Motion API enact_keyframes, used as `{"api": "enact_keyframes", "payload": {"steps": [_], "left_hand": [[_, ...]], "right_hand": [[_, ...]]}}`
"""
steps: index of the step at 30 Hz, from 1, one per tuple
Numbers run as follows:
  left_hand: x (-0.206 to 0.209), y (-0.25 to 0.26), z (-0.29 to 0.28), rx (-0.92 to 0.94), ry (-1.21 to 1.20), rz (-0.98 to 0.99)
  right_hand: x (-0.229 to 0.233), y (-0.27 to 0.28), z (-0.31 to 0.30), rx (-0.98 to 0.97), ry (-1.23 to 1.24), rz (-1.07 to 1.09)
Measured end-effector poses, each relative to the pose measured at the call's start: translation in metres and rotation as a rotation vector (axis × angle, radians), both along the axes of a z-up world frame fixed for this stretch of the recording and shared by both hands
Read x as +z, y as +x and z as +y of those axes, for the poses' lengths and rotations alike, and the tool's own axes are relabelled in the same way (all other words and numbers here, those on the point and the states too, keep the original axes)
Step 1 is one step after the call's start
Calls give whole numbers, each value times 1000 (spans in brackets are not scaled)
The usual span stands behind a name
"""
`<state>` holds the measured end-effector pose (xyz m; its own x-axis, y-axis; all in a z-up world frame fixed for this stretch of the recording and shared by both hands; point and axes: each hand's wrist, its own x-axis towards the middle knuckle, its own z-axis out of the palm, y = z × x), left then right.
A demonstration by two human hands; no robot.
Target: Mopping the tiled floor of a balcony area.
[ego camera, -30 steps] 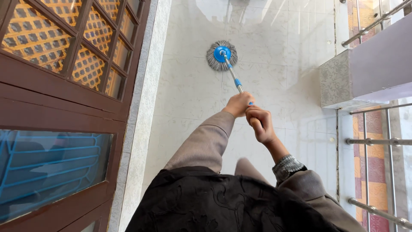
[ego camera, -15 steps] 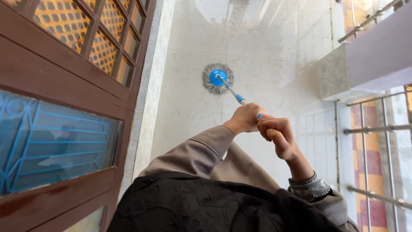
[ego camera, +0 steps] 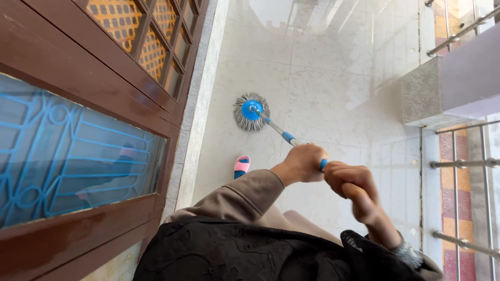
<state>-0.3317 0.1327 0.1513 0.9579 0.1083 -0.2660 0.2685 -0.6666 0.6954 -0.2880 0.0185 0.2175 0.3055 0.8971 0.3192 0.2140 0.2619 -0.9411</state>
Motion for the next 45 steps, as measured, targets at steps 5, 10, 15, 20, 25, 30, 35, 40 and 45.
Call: {"api": "enact_keyframes", "payload": {"steps": [5, 10, 15, 20, 25, 30, 35, 40, 45], "left_hand": [[-62, 18, 98, -16, 42, -37], [-138, 63, 205, -32, 136, -109], [-184, 106, 280, -5, 257, -172], [-164, 90, 280, 9, 237, -165], [-91, 38, 250, -5, 84, -155], [-24, -18, 202, -20, -10, -83], [12, -57, 166, -30, -22, -39], [7, -72, 165, -31, -65, -59], [-34, -60, 201, -40, 139, -80]], "right_hand": [[-41, 4, 103, -20, 83, -71], [-83, 33, 212, -48, 112, -89], [-118, 70, 280, -93, 87, -173], [-101, 53, 286, -122, 45, -176], [-57, 11, 256, -126, 21, -135], [-3, -33, 209, -77, -26, -54], [34, -64, 177, -48, -15, 4], [18, -78, 172, -79, 57, 2], [-37, -69, 203, -76, 92, -35]]}}
